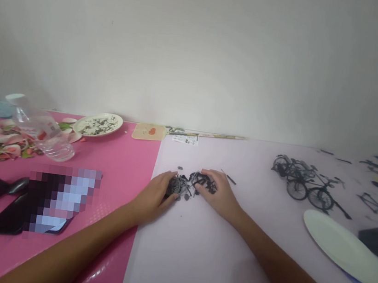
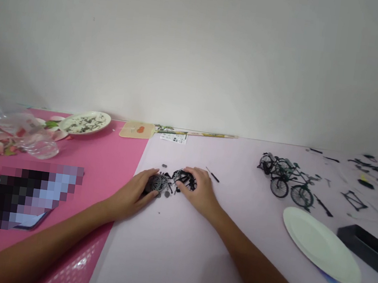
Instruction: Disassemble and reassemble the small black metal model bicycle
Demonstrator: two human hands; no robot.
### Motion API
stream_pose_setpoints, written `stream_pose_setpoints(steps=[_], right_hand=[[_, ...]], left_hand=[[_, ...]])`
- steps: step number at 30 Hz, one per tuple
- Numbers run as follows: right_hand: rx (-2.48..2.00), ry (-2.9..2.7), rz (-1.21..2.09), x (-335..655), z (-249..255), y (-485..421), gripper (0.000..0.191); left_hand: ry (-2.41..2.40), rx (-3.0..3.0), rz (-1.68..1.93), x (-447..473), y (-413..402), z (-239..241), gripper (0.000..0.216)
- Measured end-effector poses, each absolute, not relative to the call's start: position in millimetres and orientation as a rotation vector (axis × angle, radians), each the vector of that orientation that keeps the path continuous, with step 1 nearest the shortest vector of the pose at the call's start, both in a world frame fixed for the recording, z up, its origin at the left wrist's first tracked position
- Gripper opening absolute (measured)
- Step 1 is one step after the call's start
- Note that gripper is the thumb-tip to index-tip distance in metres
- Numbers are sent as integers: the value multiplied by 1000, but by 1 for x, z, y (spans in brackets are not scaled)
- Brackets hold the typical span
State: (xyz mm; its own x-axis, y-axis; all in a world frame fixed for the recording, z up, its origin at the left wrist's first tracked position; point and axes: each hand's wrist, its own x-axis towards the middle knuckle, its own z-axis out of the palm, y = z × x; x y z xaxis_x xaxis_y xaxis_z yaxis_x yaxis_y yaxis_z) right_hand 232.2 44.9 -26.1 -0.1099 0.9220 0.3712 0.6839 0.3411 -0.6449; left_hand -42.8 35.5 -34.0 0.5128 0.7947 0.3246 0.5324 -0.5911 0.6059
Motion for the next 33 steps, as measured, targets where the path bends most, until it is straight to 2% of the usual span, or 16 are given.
stream_pose_setpoints(steps=[2, 9, 14, 17, 23, 30, 33], right_hand=[[-1424, -1934, 372, 233, -30, 45, 47], [-1374, -1988, 370, 235, -29, 49, 32], [-1453, -1834, 545, 235, -19, 43, 49], [-1451, -1732, 626, 235, -14, 42, 49], [-1486, -1667, 493, 242, -9, 45, 44], [-1479, -1534, 468, 247, -3, 48, 45], [-1471, -1517, 468, 248, -4, 50, 43]], left_hand=[[1089, 2297, 819, -42, 35, -32, 62], [1123, 2180, 891, -47, 39, -22, 56], [1237, 2011, 982, -58, 57, -31, 54], [1249, 1887, 1026, -61, 63, -36, 54], [1236, 1889, 1037, -57, 55, -26, 56], [1140, 2082, 1117, -58, 51, -11, 57], [1135, 1988, 1167, -58, 50, -11, 63]])
